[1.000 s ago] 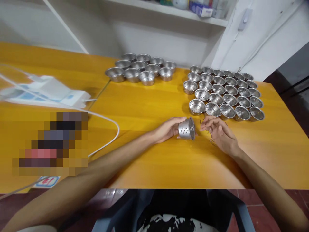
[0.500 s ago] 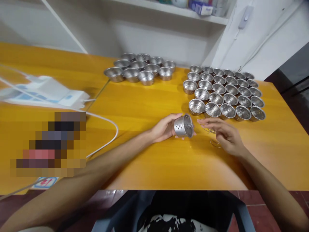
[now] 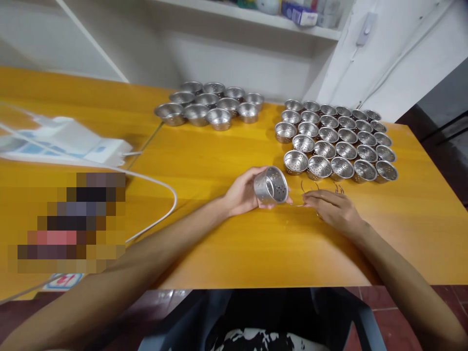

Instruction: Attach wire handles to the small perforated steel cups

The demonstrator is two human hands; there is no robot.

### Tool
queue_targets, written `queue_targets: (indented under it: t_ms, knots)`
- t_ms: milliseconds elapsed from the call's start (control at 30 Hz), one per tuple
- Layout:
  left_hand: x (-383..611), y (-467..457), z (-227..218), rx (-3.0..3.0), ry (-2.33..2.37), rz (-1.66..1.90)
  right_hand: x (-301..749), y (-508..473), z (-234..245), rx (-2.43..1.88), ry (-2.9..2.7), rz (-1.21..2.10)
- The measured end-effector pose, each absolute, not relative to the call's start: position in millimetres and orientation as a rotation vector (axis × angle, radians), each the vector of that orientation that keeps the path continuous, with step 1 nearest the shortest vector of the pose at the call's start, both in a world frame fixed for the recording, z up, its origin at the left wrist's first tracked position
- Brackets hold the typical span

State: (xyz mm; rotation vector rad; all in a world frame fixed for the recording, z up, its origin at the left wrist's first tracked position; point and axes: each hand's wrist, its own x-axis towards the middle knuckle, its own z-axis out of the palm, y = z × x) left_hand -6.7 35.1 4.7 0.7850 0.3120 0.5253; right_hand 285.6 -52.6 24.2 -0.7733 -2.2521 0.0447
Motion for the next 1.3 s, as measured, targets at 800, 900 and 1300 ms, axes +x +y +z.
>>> queue_targets:
  t_ms: [800, 900, 1300]
  knots:
    - [7, 16, 11, 0.980, 0.460, 0.385, 251, -61, 9, -0.652, -1.502, 1.348]
    - [7, 15, 10, 0.983, 0.497, 0.401, 251, -59, 8, -0.677, -1.553, 1.330]
    - [10, 12, 10, 1.096, 0.468, 0.403, 250, -59, 13, -0.850, -1.693, 1.270]
